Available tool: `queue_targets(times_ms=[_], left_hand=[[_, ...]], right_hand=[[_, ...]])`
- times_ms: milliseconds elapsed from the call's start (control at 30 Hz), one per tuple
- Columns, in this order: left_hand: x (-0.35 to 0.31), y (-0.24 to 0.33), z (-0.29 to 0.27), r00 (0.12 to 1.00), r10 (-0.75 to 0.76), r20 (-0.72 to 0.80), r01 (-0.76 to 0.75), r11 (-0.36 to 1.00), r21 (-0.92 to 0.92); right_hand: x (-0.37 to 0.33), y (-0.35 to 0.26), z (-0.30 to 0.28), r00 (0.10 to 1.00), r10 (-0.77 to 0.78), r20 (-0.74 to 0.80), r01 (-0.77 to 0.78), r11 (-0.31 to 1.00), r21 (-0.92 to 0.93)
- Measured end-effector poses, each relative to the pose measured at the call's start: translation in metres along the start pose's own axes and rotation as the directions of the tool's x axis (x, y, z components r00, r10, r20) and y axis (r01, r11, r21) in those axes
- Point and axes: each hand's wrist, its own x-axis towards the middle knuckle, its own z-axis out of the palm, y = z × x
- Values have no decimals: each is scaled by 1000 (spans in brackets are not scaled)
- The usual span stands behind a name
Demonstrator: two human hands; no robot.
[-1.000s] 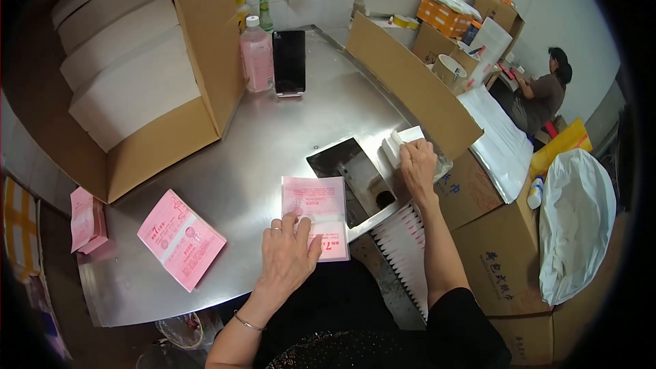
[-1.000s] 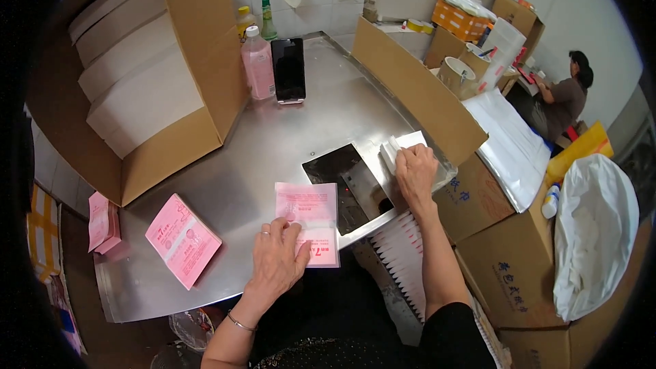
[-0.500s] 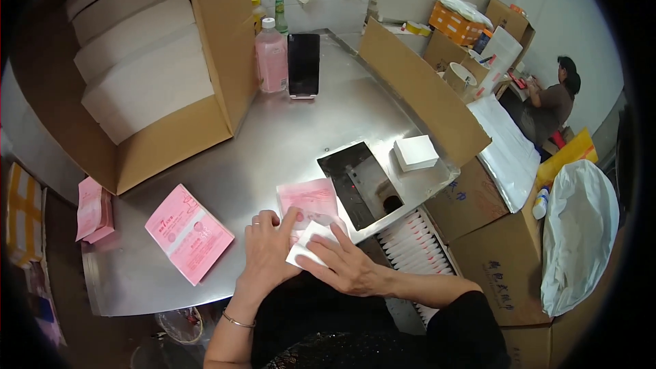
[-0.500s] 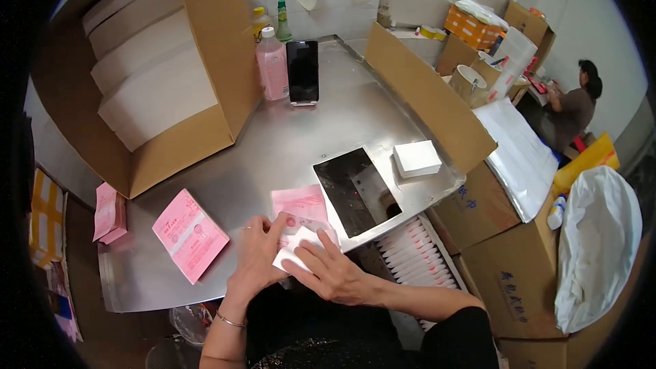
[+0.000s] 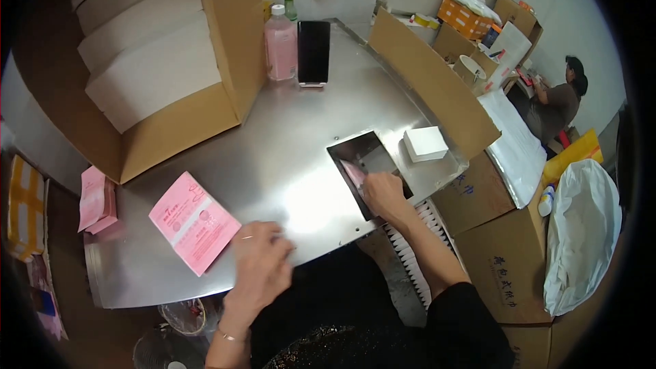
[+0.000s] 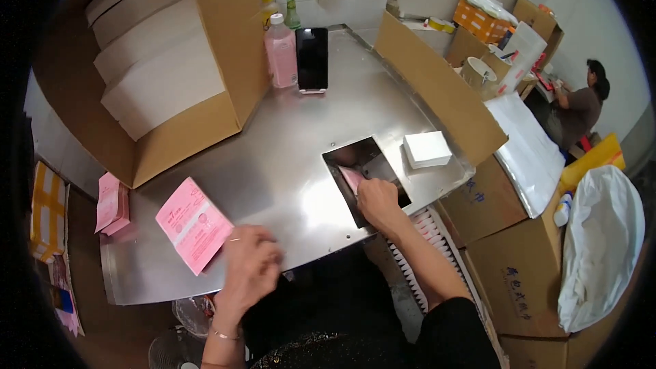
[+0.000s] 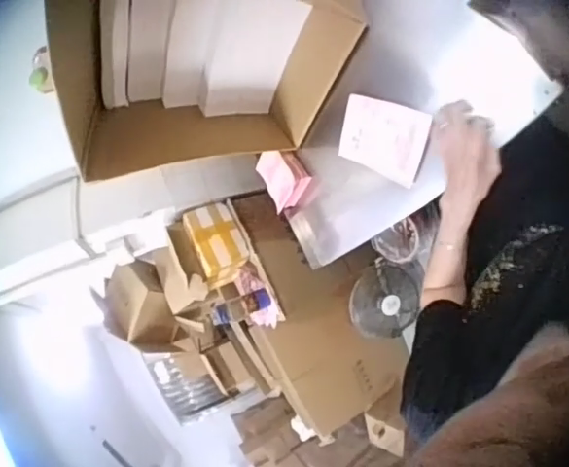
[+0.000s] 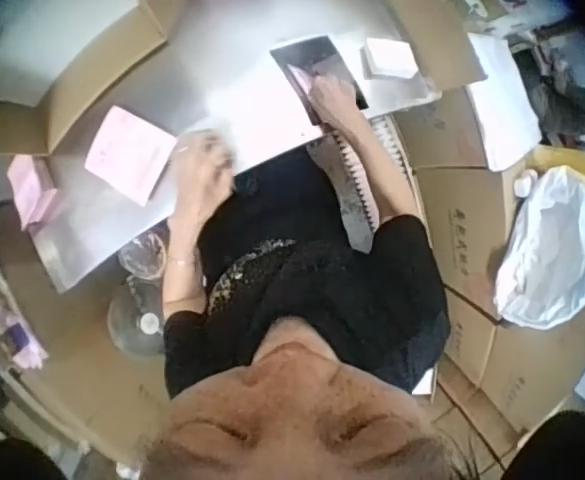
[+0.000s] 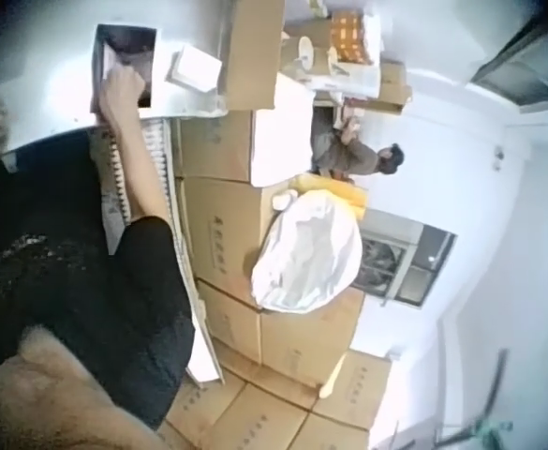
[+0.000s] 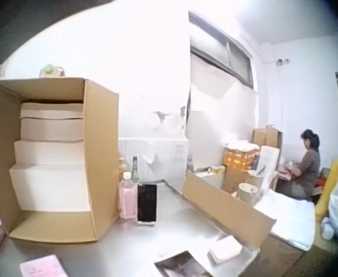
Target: The recorder is seen packing pink tissue packs into white cardboard boxes and then organizing those boxes into larger shipping cartons.
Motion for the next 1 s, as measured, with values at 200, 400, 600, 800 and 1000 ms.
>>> queue_targets(times_ms=[200, 400, 600, 800, 1000], left_hand=[[-38, -51, -48, 860, -295, -416, 463, 793, 396], [-39, -58, -58, 896, -384, -221, 442, 741, 506], [13, -6, 10, 1000, -21, -3, 21, 996, 84], [31, 6, 58, 992, 122, 13, -120, 988, -100], [34, 5, 51, 993, -117, -21, 119, 981, 151]], right_hand=[[-1, 37, -48, 754, 3, -657, -212, 948, -238], [2, 69, -23, 804, 108, -584, -283, 934, -218], [-5, 85, -29, 784, 184, -593, -223, 975, 8], [-26, -17, -14, 804, -274, -528, 347, 937, 43], [-31, -84, 0, 871, -428, -242, 451, 891, 46]])
